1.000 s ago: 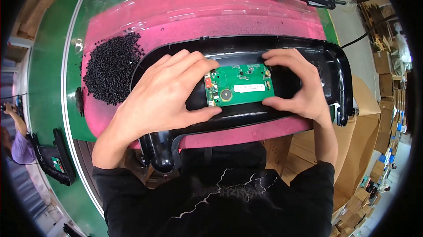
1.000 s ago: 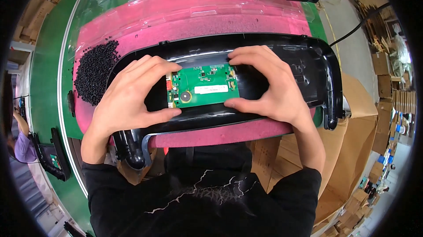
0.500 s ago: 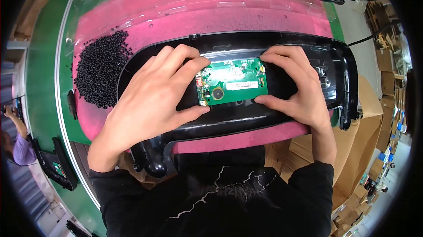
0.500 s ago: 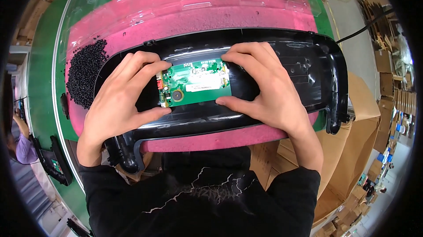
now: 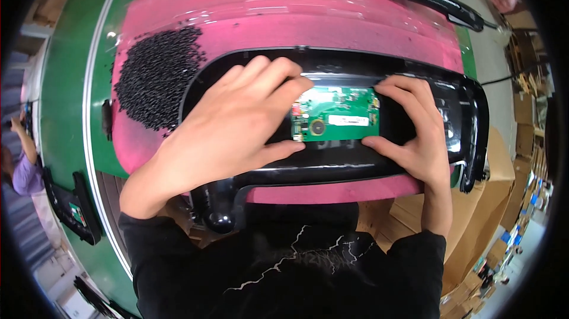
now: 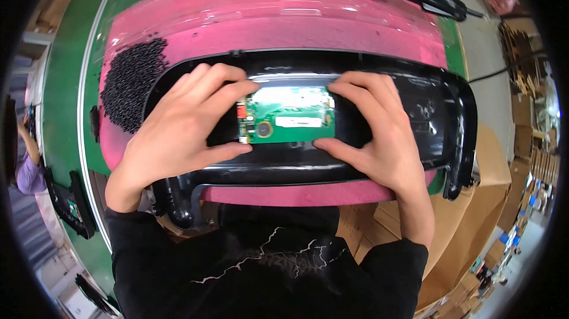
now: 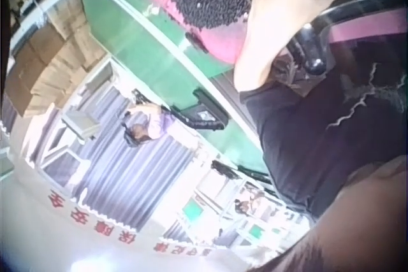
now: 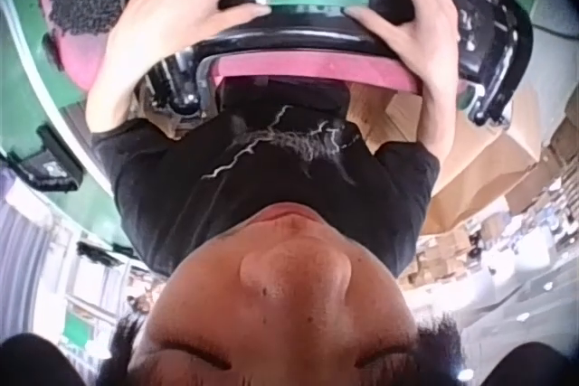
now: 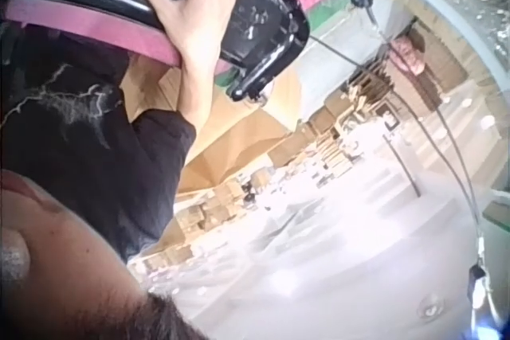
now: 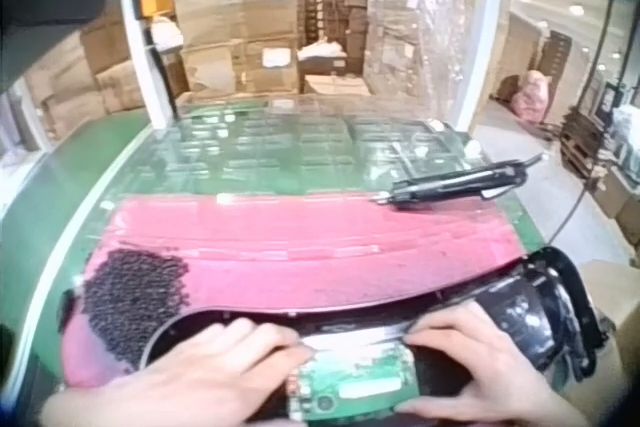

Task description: The person is installing circuit boards into plastic housings using an electric screwdriver.

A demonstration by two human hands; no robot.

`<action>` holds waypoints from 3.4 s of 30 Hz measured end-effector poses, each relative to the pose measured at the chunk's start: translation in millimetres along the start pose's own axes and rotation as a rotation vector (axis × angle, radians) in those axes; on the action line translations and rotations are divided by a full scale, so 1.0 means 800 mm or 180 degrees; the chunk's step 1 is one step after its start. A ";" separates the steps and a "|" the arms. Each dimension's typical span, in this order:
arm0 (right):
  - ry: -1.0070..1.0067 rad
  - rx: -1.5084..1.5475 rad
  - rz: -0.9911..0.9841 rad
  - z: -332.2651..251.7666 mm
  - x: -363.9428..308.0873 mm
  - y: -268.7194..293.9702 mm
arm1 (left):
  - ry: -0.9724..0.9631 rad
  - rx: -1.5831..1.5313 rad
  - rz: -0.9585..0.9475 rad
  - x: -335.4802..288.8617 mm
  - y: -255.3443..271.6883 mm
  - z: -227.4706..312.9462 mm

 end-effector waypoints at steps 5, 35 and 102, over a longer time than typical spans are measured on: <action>0.0009 -0.0077 0.0021 0.001 -0.009 0.004 | -0.0144 0.0184 0.0182 -0.003 -0.002 0.012; 0.0660 0.2263 0.2302 -0.044 0.077 0.133 | 0.1221 0.0512 0.1667 -0.028 0.109 -0.141; 0.1015 0.4937 0.1885 -0.016 0.028 0.064 | -0.0444 -0.2101 0.0503 0.074 -0.011 -0.025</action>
Point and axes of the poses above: each hand's wrist, its own x-axis towards the middle knuckle, its own y-axis out of the back of the hand, z = x × y, the point moved 8 cm from there along x, towards the middle knuckle, and after that the axes turned 1 degree about x, right-handed, at the moved point
